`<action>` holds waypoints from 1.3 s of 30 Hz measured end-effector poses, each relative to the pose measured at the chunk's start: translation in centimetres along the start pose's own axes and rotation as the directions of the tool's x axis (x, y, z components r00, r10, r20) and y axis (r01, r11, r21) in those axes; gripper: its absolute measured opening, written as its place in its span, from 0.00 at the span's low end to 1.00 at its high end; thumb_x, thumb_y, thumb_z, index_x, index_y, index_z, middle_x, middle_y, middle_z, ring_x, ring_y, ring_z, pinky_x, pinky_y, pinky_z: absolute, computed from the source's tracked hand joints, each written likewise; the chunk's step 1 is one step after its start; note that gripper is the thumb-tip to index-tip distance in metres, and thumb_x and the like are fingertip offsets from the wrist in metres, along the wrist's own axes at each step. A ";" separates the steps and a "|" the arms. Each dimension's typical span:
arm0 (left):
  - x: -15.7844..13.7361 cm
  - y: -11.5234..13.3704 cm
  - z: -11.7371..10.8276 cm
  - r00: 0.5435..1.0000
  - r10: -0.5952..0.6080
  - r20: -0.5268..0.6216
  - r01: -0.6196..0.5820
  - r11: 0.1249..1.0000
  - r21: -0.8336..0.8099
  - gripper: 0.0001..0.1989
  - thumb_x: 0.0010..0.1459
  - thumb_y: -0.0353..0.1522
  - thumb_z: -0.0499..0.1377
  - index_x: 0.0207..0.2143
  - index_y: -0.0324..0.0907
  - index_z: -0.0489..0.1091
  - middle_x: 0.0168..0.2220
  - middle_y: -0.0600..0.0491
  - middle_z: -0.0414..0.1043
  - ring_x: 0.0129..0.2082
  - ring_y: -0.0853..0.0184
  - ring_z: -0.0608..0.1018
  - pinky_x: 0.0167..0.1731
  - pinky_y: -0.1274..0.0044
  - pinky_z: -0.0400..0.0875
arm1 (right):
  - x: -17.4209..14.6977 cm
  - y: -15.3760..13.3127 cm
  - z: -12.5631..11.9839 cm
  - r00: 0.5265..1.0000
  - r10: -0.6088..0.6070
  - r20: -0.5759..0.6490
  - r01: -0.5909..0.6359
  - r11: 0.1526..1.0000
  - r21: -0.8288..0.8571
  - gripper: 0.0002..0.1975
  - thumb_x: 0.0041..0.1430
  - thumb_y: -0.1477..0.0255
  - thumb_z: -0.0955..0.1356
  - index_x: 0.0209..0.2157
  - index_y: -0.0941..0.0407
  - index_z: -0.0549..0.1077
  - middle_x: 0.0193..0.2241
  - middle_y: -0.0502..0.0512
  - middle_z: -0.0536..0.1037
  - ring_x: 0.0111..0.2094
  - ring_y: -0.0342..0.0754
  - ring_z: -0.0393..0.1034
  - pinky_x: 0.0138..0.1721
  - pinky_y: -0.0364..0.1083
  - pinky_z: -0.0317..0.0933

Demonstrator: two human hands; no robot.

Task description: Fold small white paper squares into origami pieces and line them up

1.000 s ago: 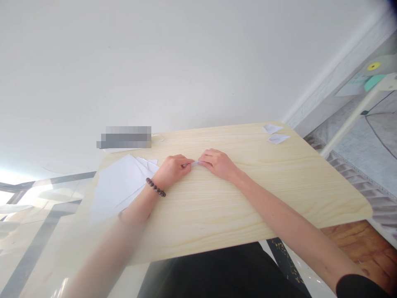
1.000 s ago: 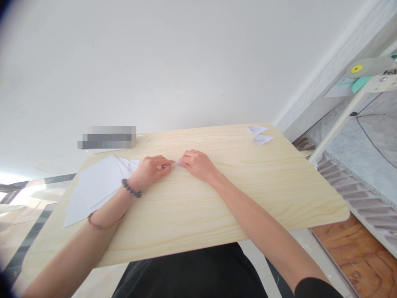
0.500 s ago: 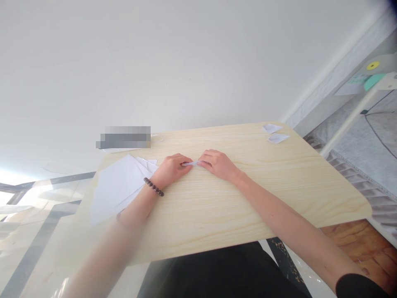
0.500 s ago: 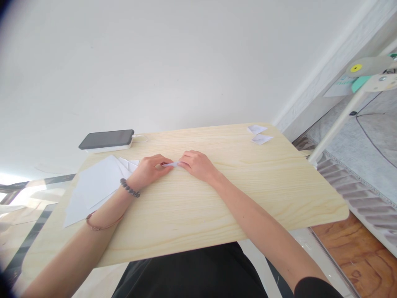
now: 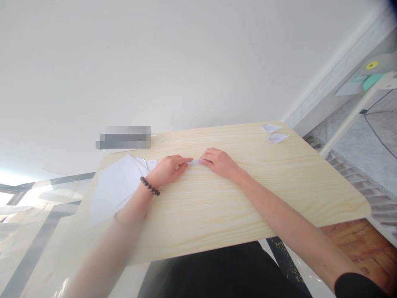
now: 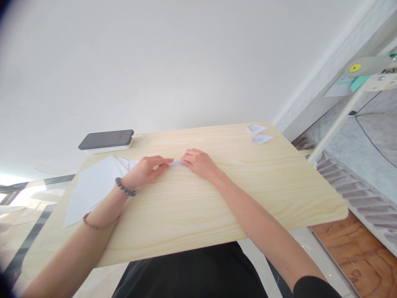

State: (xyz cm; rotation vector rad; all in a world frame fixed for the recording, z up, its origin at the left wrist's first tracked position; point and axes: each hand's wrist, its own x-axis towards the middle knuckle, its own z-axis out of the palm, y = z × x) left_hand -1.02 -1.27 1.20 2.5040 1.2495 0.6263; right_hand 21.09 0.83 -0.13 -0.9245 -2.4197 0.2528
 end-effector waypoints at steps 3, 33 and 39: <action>0.1 0.5 0.2 1.000 -0.013 -0.012 0.012 1.000 -0.022 0.15 0.54 0.32 0.51 0.45 0.43 0.68 0.34 0.52 0.71 0.30 0.70 0.72 0.33 0.78 0.66 | 0.1 -0.1 0.3 1.000 0.001 0.005 -0.001 1.000 0.001 0.13 0.60 0.67 0.59 0.31 0.57 0.72 0.31 0.54 0.72 0.35 0.45 0.64 0.38 0.44 0.57; 0.0 0.3 0.1 0.993 -0.068 -0.092 0.058 0.993 -0.107 0.11 0.54 0.34 0.50 0.37 0.43 0.70 0.35 0.54 0.73 0.31 0.70 0.73 0.36 0.78 0.66 | -0.4 0.2 -0.2 0.997 0.065 -0.042 -0.058 0.985 0.163 0.12 0.56 0.76 0.60 0.40 0.53 0.69 0.36 0.51 0.74 0.34 0.43 0.67 0.36 0.43 0.59; 0.0 0.2 0.2 0.995 -0.030 -0.091 0.023 0.997 -0.069 0.09 0.53 0.33 0.52 0.35 0.43 0.70 0.34 0.52 0.71 0.31 0.70 0.72 0.34 0.79 0.67 | -0.5 -0.6 -0.7 0.999 0.013 -0.044 -0.009 0.996 0.093 0.07 0.53 0.77 0.61 0.33 0.56 0.69 0.34 0.53 0.73 0.35 0.45 0.65 0.38 0.44 0.58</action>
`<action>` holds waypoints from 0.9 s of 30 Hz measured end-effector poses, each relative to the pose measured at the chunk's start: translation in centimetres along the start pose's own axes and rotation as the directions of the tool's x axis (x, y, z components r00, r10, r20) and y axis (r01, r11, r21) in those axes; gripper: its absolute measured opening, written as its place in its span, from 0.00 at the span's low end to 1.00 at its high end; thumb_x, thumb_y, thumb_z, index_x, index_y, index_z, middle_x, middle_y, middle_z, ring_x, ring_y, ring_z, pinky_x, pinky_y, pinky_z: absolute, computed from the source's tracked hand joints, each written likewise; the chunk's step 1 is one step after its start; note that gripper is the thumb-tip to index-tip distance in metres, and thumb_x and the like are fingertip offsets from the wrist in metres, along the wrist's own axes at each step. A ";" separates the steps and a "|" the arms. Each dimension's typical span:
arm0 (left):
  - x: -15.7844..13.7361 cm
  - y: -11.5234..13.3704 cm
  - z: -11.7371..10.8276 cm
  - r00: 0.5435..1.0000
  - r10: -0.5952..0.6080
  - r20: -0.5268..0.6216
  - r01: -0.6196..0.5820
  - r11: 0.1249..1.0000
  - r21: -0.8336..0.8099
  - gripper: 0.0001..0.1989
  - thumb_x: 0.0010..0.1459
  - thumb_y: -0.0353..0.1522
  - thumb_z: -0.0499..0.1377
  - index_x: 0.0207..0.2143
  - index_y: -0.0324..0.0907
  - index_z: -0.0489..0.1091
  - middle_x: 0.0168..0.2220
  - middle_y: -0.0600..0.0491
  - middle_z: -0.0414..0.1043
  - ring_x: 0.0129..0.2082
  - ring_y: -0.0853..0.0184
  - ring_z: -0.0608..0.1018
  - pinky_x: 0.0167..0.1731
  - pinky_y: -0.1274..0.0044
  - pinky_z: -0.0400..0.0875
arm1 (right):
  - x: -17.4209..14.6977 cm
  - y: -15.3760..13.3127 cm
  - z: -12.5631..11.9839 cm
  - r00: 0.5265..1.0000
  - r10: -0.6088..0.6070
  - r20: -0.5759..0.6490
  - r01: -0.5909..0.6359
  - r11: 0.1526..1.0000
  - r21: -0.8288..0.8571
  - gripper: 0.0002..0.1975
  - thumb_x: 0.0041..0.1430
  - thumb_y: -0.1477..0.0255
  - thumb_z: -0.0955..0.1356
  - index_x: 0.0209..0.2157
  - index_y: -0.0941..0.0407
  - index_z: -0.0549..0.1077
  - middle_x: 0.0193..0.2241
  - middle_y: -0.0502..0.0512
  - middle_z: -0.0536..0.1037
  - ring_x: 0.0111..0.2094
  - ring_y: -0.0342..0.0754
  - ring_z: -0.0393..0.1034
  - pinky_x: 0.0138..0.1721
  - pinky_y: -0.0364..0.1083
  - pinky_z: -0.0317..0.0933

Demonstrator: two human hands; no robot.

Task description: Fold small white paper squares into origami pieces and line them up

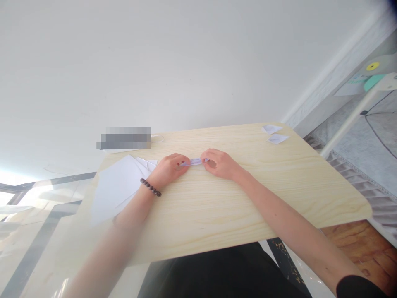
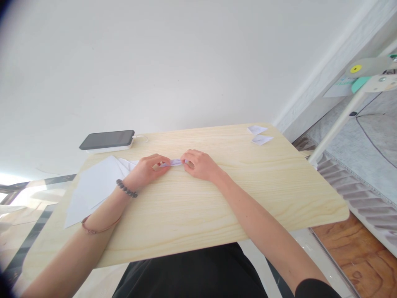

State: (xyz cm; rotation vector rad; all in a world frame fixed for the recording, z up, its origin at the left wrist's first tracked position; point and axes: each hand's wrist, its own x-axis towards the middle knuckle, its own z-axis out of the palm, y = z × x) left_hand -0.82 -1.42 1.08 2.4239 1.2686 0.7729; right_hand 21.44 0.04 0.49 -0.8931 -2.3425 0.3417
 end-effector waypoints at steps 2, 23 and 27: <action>0.0 0.2 -0.2 1.000 0.016 0.001 -0.016 1.000 0.017 0.09 0.53 0.33 0.53 0.34 0.42 0.70 0.33 0.51 0.71 0.31 0.69 0.72 0.33 0.79 0.67 | 0.0 -0.1 -0.2 1.000 -0.003 0.008 0.003 1.000 -0.028 0.06 0.53 0.75 0.62 0.32 0.56 0.69 0.34 0.53 0.73 0.37 0.45 0.65 0.39 0.44 0.58; -0.3 0.0 -0.7 0.999 -0.012 0.038 0.008 0.995 0.098 0.08 0.53 0.30 0.51 0.33 0.43 0.69 0.32 0.53 0.69 0.29 0.70 0.71 0.34 0.78 0.65 | 0.2 -0.4 -0.1 0.989 0.142 -0.034 -0.145 0.983 -0.115 0.08 0.54 0.73 0.61 0.27 0.57 0.71 0.30 0.53 0.74 0.33 0.44 0.67 0.35 0.42 0.58; -0.3 -0.1 -0.7 0.999 -0.032 0.035 0.028 0.993 0.115 0.09 0.53 0.30 0.51 0.34 0.43 0.69 0.33 0.53 0.69 0.29 0.71 0.71 0.33 0.78 0.65 | 0.1 -0.3 -0.5 0.993 0.114 0.000 -0.114 0.990 -0.086 0.07 0.54 0.72 0.62 0.30 0.57 0.71 0.32 0.53 0.74 0.34 0.45 0.67 0.36 0.43 0.58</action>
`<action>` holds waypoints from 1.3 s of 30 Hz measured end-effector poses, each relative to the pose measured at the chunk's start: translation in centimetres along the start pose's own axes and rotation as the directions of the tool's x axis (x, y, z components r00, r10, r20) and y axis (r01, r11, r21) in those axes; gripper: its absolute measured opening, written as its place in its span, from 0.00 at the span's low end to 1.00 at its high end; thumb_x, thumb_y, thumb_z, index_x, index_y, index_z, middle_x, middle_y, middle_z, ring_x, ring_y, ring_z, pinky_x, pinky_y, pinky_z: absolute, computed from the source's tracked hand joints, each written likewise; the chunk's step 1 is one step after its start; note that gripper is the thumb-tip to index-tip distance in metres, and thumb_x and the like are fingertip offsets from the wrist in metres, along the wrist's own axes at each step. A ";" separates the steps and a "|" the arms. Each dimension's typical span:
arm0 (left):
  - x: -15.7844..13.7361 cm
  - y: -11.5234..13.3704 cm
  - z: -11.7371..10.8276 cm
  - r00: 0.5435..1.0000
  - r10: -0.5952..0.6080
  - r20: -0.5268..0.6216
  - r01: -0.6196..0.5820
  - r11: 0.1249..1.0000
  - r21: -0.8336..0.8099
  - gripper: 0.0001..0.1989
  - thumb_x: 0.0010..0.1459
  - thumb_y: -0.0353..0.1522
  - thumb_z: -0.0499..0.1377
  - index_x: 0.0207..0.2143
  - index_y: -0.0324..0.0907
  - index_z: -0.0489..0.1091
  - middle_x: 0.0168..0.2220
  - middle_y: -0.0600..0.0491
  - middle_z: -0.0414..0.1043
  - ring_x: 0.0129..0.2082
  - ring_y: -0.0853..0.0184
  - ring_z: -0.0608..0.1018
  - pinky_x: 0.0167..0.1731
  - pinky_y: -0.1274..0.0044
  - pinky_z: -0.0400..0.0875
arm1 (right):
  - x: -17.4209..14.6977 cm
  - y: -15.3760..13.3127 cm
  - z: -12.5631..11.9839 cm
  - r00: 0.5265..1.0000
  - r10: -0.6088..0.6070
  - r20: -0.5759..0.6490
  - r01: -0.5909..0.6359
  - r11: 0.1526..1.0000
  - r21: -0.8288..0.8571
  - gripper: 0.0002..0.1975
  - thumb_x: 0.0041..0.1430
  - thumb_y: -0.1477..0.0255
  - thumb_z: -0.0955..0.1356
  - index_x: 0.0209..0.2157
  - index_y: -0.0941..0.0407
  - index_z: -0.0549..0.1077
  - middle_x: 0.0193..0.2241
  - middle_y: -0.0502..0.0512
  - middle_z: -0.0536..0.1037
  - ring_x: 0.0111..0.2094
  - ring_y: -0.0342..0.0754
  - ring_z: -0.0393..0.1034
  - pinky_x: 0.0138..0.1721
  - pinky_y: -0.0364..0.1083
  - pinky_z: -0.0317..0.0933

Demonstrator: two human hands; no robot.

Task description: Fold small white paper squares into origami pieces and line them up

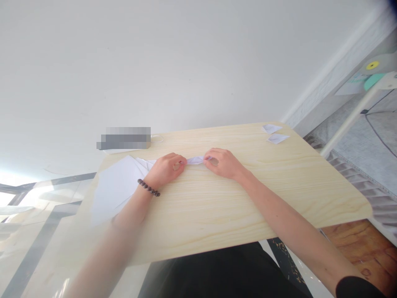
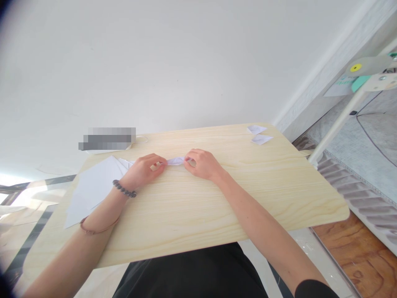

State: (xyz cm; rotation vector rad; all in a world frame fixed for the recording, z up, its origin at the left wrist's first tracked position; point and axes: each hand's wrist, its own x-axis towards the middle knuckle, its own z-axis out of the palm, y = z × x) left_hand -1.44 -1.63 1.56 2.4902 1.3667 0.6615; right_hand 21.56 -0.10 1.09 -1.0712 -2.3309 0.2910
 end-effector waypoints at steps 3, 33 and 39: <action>0.0 0.2 -0.1 1.000 -0.002 0.002 0.002 1.000 0.005 0.10 0.54 0.31 0.50 0.36 0.44 0.69 0.34 0.53 0.69 0.30 0.70 0.72 0.33 0.78 0.66 | -0.1 0.0 0.0 1.000 -0.002 0.007 0.002 1.000 -0.004 0.08 0.54 0.70 0.63 0.30 0.57 0.71 0.32 0.53 0.75 0.35 0.45 0.67 0.37 0.44 0.59; 0.4 3.5 1.3 0.999 -0.032 -0.012 0.033 0.987 0.157 0.13 0.56 0.39 0.49 0.40 0.46 0.67 0.33 0.53 0.66 0.35 0.66 0.69 0.31 0.76 0.63 | 0.1 -1.1 1.9 1.000 -0.002 0.001 0.002 0.998 -0.062 0.08 0.49 0.72 0.64 0.33 0.54 0.73 0.32 0.51 0.72 0.35 0.46 0.63 0.41 0.46 0.54; 0.6 3.6 1.7 0.999 -0.042 -0.007 0.043 0.980 0.193 0.10 0.54 0.37 0.51 0.35 0.45 0.67 0.33 0.52 0.65 0.36 0.65 0.68 0.30 0.76 0.63 | 0.3 -1.2 1.9 0.999 0.014 0.047 -0.009 0.996 -0.086 0.08 0.49 0.69 0.65 0.32 0.54 0.72 0.31 0.52 0.72 0.35 0.47 0.62 0.40 0.47 0.54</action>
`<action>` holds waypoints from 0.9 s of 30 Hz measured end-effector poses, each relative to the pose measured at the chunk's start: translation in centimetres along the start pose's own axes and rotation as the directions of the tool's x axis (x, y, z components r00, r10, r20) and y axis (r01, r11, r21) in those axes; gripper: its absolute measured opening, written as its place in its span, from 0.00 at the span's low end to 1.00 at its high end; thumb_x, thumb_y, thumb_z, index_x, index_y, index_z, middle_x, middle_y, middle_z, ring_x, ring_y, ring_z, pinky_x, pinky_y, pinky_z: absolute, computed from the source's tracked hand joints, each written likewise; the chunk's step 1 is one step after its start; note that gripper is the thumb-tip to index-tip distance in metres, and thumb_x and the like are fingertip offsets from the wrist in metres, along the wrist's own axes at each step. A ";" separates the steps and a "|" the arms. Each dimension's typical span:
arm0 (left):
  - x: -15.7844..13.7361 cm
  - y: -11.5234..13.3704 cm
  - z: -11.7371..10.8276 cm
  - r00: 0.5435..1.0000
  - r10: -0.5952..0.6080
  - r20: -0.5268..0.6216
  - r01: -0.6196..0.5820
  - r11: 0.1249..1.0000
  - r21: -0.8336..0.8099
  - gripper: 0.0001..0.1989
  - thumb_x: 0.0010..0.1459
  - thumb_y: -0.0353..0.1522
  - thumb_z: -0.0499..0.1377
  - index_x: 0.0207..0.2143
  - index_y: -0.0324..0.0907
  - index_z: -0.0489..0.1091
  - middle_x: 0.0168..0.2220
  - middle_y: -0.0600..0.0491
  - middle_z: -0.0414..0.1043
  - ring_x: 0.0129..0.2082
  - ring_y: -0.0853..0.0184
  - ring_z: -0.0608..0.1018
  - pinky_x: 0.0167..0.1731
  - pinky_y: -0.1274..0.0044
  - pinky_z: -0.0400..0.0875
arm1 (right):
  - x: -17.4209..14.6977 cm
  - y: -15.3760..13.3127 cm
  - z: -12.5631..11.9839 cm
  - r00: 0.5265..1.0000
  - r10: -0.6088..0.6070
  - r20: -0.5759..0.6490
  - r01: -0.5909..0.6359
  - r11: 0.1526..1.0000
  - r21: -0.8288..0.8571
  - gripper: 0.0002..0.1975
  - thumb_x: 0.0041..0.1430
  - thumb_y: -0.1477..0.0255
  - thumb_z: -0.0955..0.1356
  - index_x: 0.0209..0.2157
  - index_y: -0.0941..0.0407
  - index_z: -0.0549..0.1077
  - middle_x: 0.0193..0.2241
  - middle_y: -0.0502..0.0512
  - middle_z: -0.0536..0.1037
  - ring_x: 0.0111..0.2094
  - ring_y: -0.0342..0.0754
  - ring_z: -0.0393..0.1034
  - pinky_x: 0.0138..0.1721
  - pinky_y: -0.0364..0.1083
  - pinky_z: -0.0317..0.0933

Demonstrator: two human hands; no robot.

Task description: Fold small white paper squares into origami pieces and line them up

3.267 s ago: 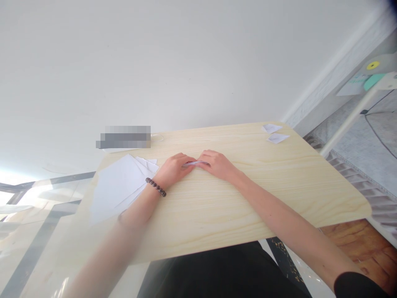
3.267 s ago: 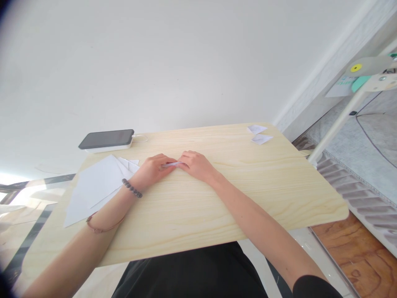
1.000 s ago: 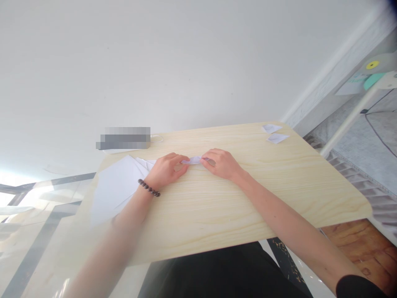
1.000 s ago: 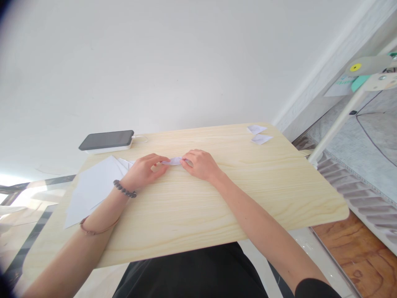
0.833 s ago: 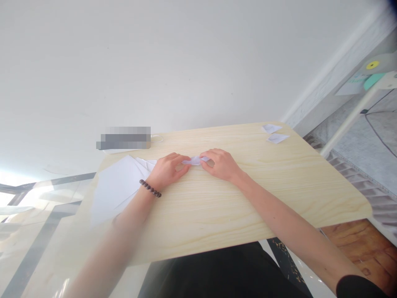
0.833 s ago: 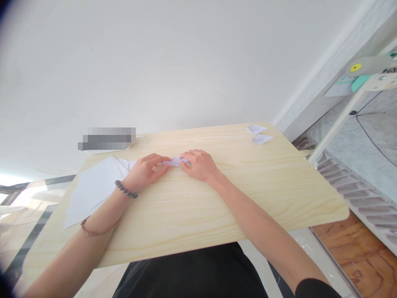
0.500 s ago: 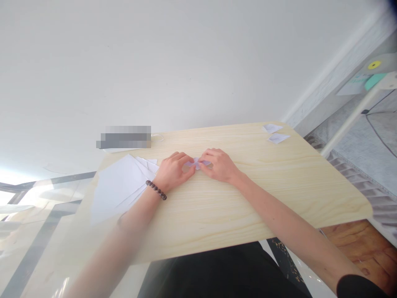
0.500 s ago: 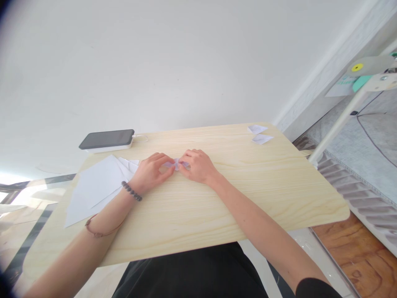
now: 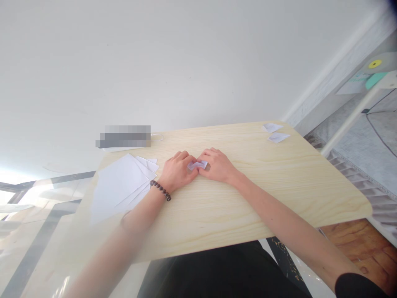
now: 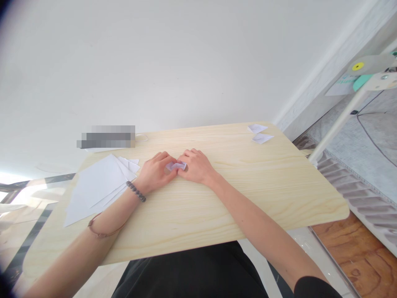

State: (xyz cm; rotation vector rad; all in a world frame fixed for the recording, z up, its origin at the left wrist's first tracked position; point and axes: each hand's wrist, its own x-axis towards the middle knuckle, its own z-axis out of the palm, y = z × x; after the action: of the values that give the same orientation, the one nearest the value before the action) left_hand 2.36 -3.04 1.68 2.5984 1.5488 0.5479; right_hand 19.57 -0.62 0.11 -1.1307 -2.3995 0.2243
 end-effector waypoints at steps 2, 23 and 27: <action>0.1 0.1 0.0 1.000 -0.006 0.005 0.006 1.000 0.002 0.09 0.54 0.37 0.51 0.34 0.44 0.67 0.33 0.52 0.65 0.36 0.64 0.68 0.30 0.75 0.64 | 0.0 0.0 0.0 1.000 0.003 0.002 -0.003 1.000 -0.004 0.08 0.49 0.69 0.65 0.32 0.54 0.72 0.32 0.52 0.72 0.35 0.47 0.62 0.40 0.47 0.54; 0.2 0.1 0.4 0.999 -0.042 0.008 0.042 0.998 -0.036 0.10 0.52 0.38 0.52 0.35 0.45 0.66 0.33 0.52 0.65 0.36 0.63 0.68 0.34 0.73 0.64 | 0.0 0.0 0.0 1.000 0.014 -0.010 -0.015 1.000 -0.018 0.08 0.49 0.67 0.65 0.32 0.54 0.72 0.31 0.52 0.72 0.34 0.46 0.64 0.39 0.46 0.54; 0.2 0.0 0.4 0.999 -0.044 0.011 0.044 0.998 -0.038 0.11 0.52 0.38 0.52 0.36 0.45 0.67 0.33 0.52 0.66 0.36 0.62 0.67 0.34 0.72 0.64 | 0.0 -0.1 0.0 1.000 0.028 -0.009 -0.028 0.999 -0.028 0.08 0.49 0.66 0.65 0.32 0.53 0.72 0.30 0.51 0.71 0.32 0.45 0.63 0.38 0.46 0.55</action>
State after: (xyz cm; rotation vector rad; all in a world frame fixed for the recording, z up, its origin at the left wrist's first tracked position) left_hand 2.59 -2.86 1.35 2.5291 1.5723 0.5539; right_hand 19.48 -0.67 0.19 -1.1762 -2.3877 0.1957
